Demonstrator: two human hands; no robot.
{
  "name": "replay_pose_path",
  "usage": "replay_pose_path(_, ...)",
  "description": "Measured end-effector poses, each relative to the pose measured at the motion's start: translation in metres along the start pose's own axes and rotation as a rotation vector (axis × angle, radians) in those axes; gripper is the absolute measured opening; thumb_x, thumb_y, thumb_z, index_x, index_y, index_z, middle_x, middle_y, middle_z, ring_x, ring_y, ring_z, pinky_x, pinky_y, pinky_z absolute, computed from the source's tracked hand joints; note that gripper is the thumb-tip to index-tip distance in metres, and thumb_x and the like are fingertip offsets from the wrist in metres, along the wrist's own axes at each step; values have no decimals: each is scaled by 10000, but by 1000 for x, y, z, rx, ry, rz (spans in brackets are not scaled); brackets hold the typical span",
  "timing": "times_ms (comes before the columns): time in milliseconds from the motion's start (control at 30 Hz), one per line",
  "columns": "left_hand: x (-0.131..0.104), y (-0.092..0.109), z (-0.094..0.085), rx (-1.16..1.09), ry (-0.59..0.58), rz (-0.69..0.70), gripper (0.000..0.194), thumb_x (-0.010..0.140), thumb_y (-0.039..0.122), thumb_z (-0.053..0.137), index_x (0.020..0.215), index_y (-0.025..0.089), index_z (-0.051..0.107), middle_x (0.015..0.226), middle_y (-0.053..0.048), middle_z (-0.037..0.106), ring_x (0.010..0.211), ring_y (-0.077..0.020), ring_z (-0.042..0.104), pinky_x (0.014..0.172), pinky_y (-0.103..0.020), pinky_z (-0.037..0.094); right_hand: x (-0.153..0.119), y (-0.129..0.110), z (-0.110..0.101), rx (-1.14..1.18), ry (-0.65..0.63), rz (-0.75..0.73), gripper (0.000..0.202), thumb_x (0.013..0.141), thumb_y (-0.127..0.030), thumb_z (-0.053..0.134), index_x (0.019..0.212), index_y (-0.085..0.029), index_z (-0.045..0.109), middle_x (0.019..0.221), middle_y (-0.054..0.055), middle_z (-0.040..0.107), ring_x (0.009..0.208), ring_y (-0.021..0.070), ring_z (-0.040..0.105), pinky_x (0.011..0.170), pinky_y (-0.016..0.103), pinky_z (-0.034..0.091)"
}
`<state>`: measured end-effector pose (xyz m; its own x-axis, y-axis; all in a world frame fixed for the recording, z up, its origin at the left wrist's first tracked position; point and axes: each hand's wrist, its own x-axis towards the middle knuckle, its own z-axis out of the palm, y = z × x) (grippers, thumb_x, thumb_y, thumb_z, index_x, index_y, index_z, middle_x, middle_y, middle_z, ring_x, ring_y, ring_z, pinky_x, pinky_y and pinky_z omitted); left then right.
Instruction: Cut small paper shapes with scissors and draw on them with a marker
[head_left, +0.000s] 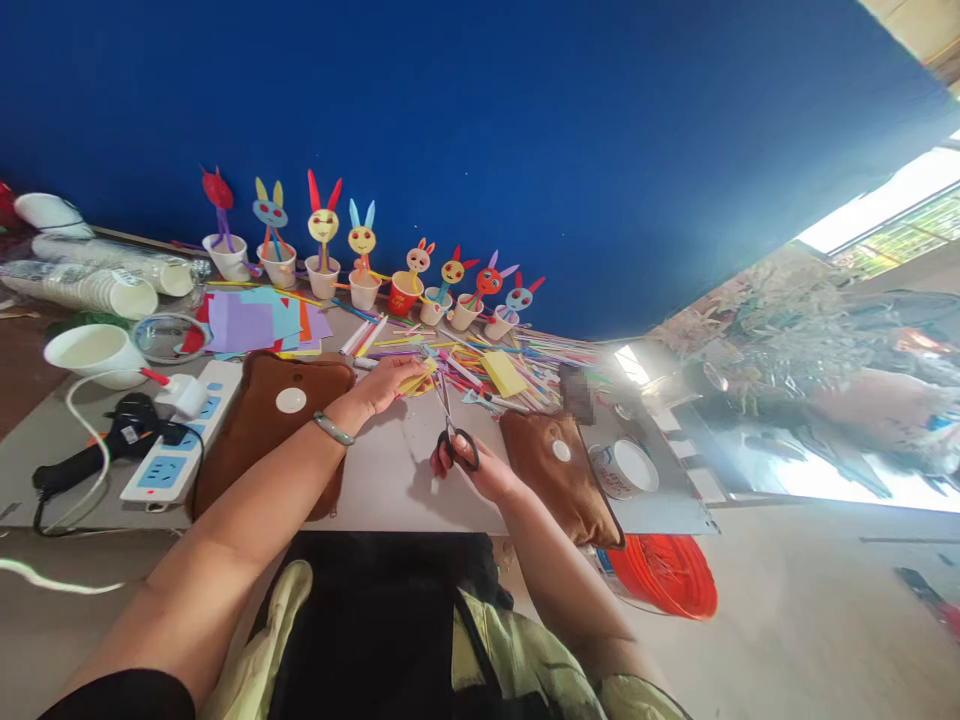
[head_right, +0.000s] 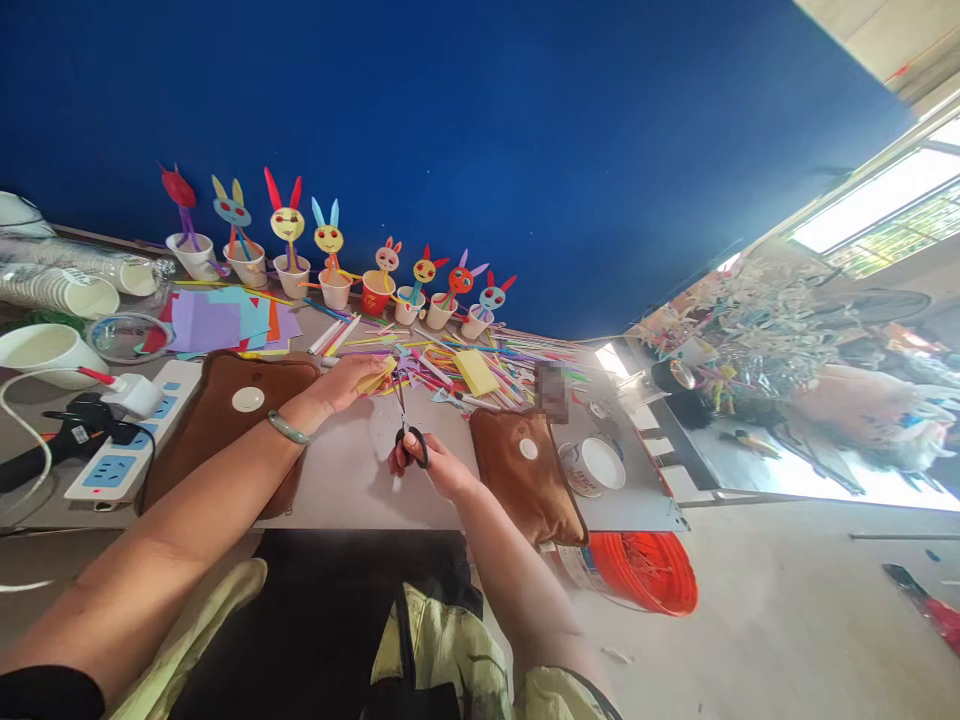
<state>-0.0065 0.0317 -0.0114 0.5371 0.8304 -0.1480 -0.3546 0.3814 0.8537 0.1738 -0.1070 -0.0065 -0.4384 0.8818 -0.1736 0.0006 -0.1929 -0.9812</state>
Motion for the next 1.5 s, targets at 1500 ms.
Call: replay_pose_path(1500, -12, 6, 4, 208, -263, -58, 449, 616, 533, 846, 677, 137, 644, 696, -46, 684, 674, -138, 615, 702, -285, 433, 0, -12, 8, 255, 71, -37, 657, 814, -838, 442, 577, -225, 460, 569, 7, 520, 550, 148, 419, 608, 315, 301)
